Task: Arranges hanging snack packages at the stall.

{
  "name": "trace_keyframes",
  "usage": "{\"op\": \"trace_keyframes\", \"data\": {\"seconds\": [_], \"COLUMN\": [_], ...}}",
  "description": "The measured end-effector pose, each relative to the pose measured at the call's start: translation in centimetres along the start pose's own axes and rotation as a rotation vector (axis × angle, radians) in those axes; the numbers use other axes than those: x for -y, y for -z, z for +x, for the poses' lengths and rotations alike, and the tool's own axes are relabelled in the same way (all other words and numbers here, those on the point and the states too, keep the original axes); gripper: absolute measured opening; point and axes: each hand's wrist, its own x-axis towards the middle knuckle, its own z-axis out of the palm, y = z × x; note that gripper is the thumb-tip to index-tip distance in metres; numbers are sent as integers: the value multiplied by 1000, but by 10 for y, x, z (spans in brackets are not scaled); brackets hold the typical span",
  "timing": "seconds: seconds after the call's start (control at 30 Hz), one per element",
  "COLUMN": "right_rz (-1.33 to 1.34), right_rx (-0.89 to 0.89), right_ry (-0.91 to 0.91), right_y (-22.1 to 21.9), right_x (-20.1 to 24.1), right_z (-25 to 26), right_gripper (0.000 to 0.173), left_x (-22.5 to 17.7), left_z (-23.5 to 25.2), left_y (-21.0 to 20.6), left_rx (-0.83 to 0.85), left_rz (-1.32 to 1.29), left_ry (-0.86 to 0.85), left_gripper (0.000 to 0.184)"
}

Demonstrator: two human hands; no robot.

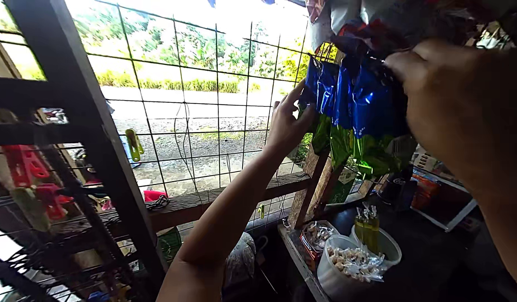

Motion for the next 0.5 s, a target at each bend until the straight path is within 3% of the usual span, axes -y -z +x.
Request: {"op": "trace_keyframes", "data": {"seconds": [0.23,0.5], "right_rz": [-11,-50], "right_rx": [-33,-41], "right_ry": [22,29], "right_y": [-5,-10], "right_x": [7,4], "right_z": [-27,-2], "right_gripper": [22,24], "left_x": [18,21], "left_z": [-18,5], "left_y": [-9,-18], "left_rx": [168,97], "left_rz": [-381,-522], "left_ry": [-2,3], "left_gripper": [57,54]}}
